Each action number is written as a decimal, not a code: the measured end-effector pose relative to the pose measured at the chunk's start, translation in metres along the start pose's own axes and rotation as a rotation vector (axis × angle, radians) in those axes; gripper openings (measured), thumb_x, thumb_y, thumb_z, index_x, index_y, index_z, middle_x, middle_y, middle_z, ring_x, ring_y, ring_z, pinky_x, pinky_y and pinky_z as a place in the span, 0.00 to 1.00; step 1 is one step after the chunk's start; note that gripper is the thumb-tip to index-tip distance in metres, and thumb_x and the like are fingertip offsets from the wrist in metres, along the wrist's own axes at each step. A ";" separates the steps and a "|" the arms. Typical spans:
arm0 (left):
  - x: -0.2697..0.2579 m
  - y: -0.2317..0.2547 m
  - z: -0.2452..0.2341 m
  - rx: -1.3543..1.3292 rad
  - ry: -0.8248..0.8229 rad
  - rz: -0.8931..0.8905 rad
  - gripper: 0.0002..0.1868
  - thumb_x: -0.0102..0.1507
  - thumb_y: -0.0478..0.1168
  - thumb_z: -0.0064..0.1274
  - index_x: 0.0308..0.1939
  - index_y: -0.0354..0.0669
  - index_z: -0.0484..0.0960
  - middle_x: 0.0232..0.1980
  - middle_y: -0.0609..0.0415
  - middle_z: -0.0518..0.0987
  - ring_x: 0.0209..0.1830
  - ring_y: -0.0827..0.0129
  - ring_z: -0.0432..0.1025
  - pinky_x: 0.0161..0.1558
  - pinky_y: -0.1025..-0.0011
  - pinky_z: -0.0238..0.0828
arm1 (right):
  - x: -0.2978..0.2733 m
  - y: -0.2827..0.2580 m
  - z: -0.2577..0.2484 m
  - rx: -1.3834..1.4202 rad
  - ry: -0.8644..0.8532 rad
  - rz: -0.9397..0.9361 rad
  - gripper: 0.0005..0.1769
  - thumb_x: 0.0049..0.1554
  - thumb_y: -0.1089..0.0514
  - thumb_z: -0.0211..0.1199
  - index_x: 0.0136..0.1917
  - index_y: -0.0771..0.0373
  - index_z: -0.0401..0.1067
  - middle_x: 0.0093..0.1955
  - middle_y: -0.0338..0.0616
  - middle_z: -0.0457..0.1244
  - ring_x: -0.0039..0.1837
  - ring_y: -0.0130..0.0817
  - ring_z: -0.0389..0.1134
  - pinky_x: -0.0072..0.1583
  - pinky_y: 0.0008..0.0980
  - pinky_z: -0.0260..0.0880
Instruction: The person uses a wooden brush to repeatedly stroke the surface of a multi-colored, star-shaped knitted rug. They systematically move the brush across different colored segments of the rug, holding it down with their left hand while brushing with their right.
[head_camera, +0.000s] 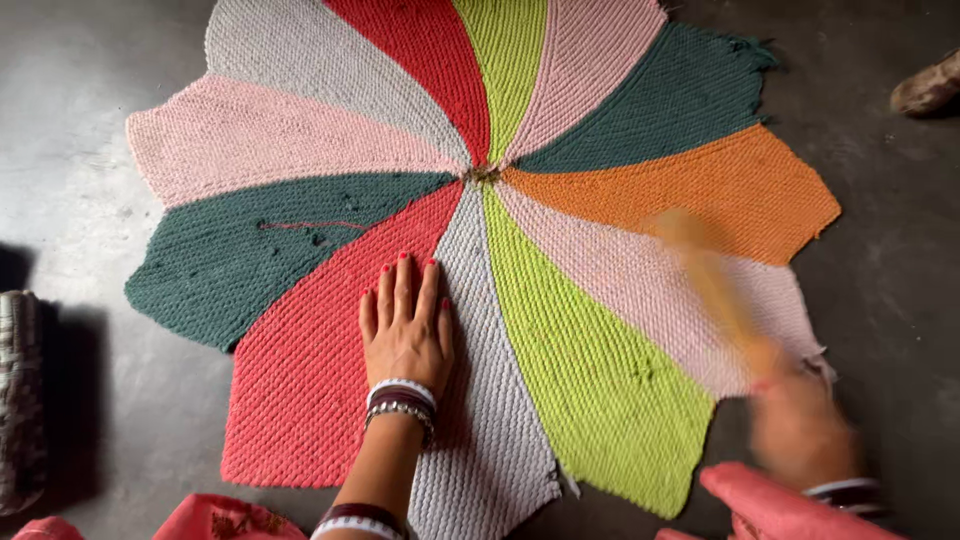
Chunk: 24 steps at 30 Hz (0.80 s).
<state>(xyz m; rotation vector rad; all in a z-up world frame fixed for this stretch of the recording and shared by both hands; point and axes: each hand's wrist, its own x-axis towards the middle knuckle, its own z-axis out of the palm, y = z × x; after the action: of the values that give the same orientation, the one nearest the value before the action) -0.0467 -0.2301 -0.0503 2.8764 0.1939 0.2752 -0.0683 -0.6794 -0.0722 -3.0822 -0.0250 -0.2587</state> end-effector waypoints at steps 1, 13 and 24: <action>0.000 -0.001 0.001 0.002 -0.002 0.003 0.33 0.68 0.52 0.36 0.78 0.55 0.57 0.82 0.48 0.52 0.81 0.52 0.45 0.76 0.51 0.33 | -0.004 0.016 -0.001 -0.016 0.033 0.076 0.23 0.69 0.52 0.56 0.77 0.51 0.67 0.43 0.59 0.64 0.43 0.61 0.66 0.46 0.59 0.67; 0.002 -0.010 0.000 -0.001 -0.036 0.050 0.34 0.68 0.53 0.37 0.79 0.55 0.56 0.82 0.48 0.51 0.81 0.51 0.45 0.76 0.51 0.34 | -0.062 -0.058 -0.001 0.053 -0.249 -0.691 0.23 0.66 0.50 0.56 0.71 0.58 0.70 0.42 0.51 0.66 0.30 0.39 0.61 0.33 0.47 0.65; 0.000 -0.010 -0.002 0.013 -0.039 0.057 0.33 0.69 0.52 0.36 0.79 0.54 0.56 0.82 0.48 0.52 0.81 0.52 0.46 0.76 0.51 0.34 | -0.004 0.003 -0.005 0.052 0.021 0.053 0.25 0.62 0.57 0.53 0.73 0.51 0.68 0.42 0.42 0.64 0.31 0.37 0.63 0.34 0.45 0.66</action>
<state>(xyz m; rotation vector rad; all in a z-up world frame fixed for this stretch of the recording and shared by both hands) -0.0486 -0.2198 -0.0515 2.9013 0.1075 0.2292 -0.0730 -0.6830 -0.0678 -3.0227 0.0495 -0.2830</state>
